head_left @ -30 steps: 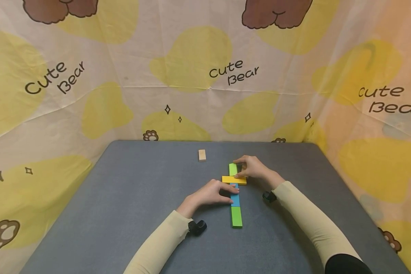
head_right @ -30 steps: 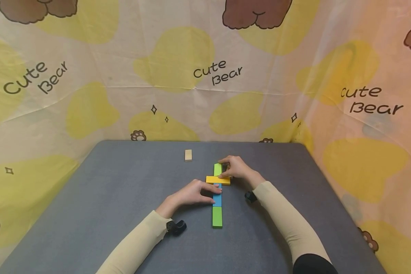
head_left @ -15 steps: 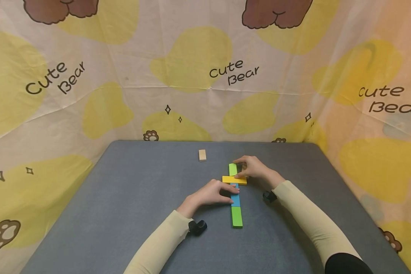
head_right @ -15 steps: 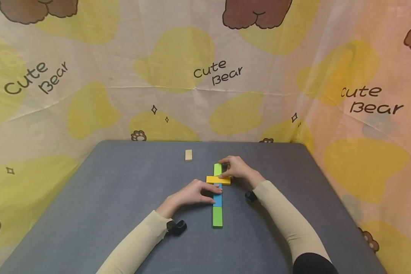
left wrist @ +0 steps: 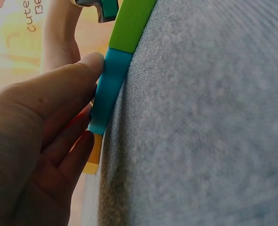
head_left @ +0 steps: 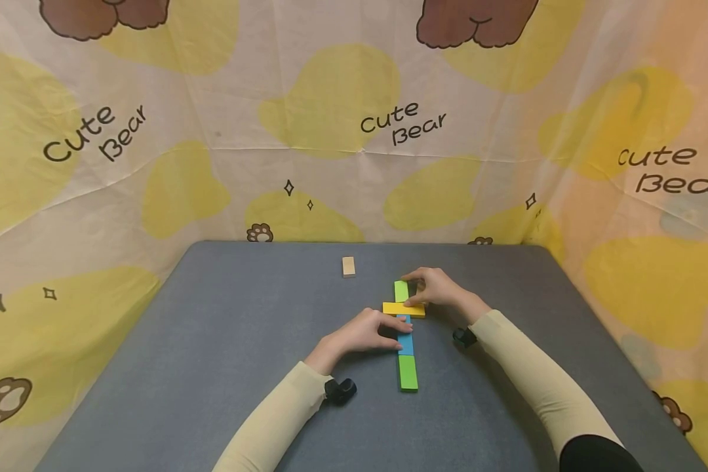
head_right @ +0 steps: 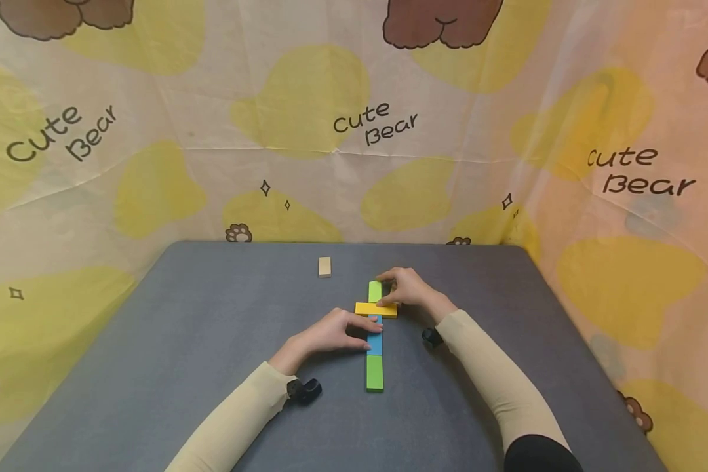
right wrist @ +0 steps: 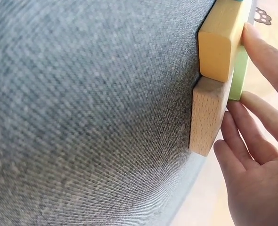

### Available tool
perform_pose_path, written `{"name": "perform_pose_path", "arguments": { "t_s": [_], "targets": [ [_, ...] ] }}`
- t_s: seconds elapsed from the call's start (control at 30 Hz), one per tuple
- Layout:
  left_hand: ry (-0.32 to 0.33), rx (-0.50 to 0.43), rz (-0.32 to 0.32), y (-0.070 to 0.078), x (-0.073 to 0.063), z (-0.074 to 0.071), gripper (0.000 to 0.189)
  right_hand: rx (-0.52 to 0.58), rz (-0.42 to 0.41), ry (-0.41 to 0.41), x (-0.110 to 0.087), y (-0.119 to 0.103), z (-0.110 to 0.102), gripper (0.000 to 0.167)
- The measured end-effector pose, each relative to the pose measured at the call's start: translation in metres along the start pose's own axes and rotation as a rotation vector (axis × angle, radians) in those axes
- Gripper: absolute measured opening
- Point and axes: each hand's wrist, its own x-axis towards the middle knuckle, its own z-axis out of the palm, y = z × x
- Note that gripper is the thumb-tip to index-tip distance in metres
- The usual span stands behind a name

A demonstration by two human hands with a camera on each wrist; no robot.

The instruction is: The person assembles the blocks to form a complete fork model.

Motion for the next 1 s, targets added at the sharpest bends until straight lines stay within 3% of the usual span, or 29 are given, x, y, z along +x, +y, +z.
{"name": "perform_pose_path", "arguments": {
  "t_s": [1.0],
  "targets": [
    [0.002,0.013,0.018,-0.0057,0.0011,-0.0006,0.042,-0.002,-0.027,0.023,0.0039,-0.0007,0.0032,0.050]
  ]
}}
